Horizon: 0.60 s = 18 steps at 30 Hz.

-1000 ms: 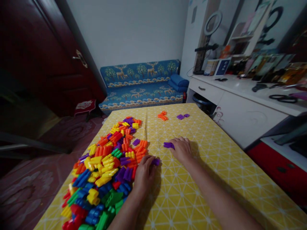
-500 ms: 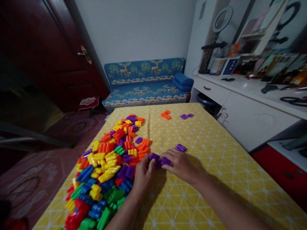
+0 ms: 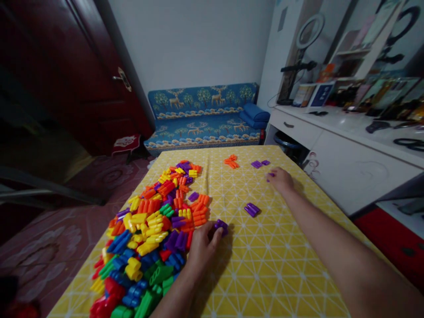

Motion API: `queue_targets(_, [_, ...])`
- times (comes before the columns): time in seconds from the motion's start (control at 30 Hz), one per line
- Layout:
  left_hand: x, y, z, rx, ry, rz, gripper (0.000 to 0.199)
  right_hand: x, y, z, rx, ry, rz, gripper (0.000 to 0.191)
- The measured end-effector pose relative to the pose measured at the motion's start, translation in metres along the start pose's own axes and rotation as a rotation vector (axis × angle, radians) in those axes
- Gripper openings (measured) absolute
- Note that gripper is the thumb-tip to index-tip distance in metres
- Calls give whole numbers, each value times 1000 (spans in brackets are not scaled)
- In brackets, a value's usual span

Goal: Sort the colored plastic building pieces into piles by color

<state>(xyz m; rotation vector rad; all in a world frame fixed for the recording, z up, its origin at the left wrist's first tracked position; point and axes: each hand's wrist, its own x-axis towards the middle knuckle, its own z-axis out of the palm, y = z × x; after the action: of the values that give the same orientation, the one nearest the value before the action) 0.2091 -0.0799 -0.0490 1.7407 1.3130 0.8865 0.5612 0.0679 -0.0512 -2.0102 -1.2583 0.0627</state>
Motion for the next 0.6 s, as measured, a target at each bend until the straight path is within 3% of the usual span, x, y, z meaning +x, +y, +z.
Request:
queue_targets(0.1, [0,1,0,-5,5,1,21,2,-7,8,37,88,38,42])
queue_targets(0.17, [0,1,0,-23,4,-5,21,-15,-12,11,100,67,4,36])
queue_targets(0.3, [1,0,1,-51,13,-5,21,-77,-29,3,109,-169,-156,27])
queue_targets(0.43, [0,-1,1,-39,16,0,20,-133,-51,-17,-132,-350,-397,30])
queue_targets(0.5, [0,-2,2,-24,14,-1,20,-139,-55,-21,-192,-388,-475,32])
queue_targets(0.6, [0,-2,2,-3,11,-3,21,-116,-51,-20,-186,-395,-454,28])
